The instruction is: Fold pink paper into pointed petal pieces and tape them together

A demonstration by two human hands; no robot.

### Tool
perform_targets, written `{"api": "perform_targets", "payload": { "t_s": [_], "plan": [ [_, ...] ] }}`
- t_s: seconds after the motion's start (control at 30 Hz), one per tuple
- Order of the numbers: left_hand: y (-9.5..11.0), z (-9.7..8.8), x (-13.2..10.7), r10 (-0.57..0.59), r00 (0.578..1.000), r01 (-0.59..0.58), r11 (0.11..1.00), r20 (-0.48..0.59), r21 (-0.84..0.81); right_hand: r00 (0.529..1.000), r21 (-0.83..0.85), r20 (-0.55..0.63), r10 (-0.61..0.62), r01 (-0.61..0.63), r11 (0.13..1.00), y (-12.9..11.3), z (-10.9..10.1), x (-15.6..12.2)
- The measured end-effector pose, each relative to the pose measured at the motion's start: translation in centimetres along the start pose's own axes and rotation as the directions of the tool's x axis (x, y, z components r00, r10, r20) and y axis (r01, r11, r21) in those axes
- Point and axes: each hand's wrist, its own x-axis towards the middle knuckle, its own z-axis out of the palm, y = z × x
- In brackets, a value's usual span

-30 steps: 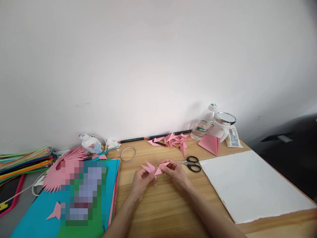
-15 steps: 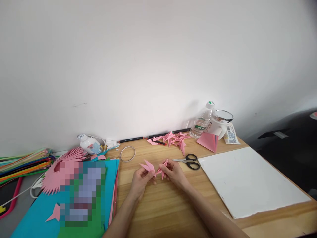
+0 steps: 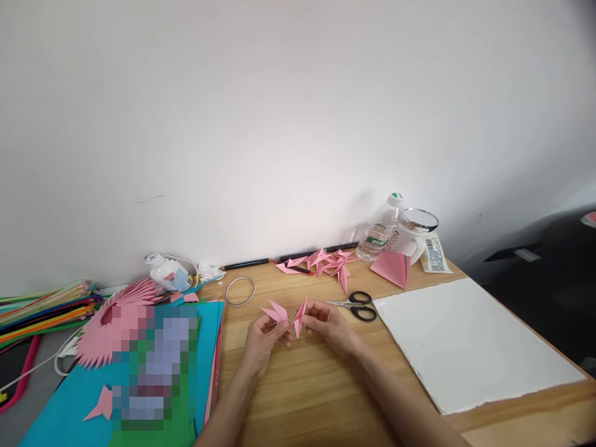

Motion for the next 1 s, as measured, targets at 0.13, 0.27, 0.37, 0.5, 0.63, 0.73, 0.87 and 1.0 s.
{"api": "perform_targets", "payload": {
  "t_s": [0.13,0.27,0.37,0.5,0.63,0.73,0.87,1.0],
  "plan": [
    [0.0,-0.1,0.0,-0.025,1.000,0.025,0.999,-0.007,-0.025,0.994,-0.003,-0.113,0.009,-0.009,1.000,0.2,0.0,0.1],
    [-0.1,0.0,0.0,-0.034,0.999,0.034,0.999,0.018,-0.026,0.993,-0.011,-0.117,-0.021,0.020,1.000,0.4,0.4,0.1],
    [0.0,0.1,0.0,-0.029,0.999,0.029,0.999,0.020,-0.020,0.995,-0.019,-0.094,-0.043,0.042,0.999,0.4,0.8,0.1],
    [0.0,0.1,0.0,-0.029,0.999,0.030,0.999,0.028,-0.028,0.994,-0.035,-0.070,-0.081,0.078,0.996,0.5,0.9,0.0],
    [-0.2,0.0,0.1,-0.027,0.999,0.028,0.999,0.047,-0.025,0.992,-0.071,-0.066,-0.112,0.107,0.992,0.5,0.9,0.1],
    [-0.1,0.0,0.1,-0.030,0.999,0.031,0.999,0.042,-0.027,0.993,-0.041,-0.032,-0.110,0.109,0.993,0.4,0.9,0.1],
    [0.1,0.2,0.1,-0.028,0.999,0.029,0.999,0.042,-0.028,0.995,-0.059,-0.007,-0.097,0.097,0.994,0.2,0.9,0.0],
    [0.0,0.1,0.1,-0.024,0.998,0.025,0.999,0.051,-0.022,0.995,-0.082,-0.007,-0.095,0.094,0.992,0.1,0.9,-0.1]
  ]
}}
